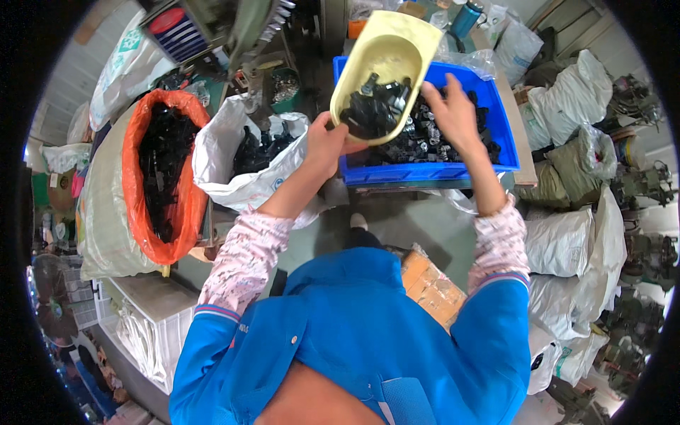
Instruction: The person repeatedly picks small black plastic components from a blue bin and a yellow scoop, joins them by hand, and places the assembled units into a white sack. The person also refills the yellow scoop from a large sack and continues the assembly cycle.
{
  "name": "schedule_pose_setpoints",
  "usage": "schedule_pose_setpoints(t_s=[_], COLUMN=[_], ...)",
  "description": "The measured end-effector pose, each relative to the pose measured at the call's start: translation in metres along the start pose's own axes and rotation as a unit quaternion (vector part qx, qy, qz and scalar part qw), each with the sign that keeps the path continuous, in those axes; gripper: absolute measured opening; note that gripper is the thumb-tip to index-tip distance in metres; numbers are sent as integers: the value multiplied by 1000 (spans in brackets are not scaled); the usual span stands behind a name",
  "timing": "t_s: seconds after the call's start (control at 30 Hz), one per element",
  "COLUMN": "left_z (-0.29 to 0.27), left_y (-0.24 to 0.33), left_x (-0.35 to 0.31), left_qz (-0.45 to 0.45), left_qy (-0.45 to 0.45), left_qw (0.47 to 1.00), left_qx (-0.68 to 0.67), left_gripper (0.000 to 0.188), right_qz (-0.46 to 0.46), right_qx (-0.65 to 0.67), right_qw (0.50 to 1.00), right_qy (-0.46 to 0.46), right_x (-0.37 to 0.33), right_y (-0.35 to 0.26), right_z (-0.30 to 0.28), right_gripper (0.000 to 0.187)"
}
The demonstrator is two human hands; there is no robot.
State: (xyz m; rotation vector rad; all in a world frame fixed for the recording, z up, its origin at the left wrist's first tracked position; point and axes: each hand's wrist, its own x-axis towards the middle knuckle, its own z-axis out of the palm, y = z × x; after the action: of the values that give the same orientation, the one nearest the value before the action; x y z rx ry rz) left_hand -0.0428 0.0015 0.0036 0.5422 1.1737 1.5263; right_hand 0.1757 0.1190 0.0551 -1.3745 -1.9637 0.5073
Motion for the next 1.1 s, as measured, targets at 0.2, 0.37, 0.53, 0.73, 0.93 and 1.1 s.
schedule_pose_setpoints(t_s=[0.2,0.37,0.53,0.73,0.93,1.1], left_z=[27,15,4,0,-16,-30], left_y=[-52,-46,-33,-28,-24,-27], left_x=[85,104,84,76,52,32], left_qz=[24,-68,-147,-159,-122,-30], left_qy=[62,57,-22,-27,18,51], left_qw=[997,992,969,983,985,995], left_qx=[-36,87,199,91,121,79], left_gripper=[35,32,44,58,57,44], right_qz=[-17,-1,21,44,-184,-101], right_qx=[46,164,178,143,-29,-102], right_qw=[998,982,959,968,974,971], right_qy=[-41,-89,-220,-200,-128,-193], right_x=[86,94,74,40,15,14], right_y=[50,66,74,136,111,108], right_z=[114,137,106,98,91,87], right_gripper=[45,39,53,40,22,17])
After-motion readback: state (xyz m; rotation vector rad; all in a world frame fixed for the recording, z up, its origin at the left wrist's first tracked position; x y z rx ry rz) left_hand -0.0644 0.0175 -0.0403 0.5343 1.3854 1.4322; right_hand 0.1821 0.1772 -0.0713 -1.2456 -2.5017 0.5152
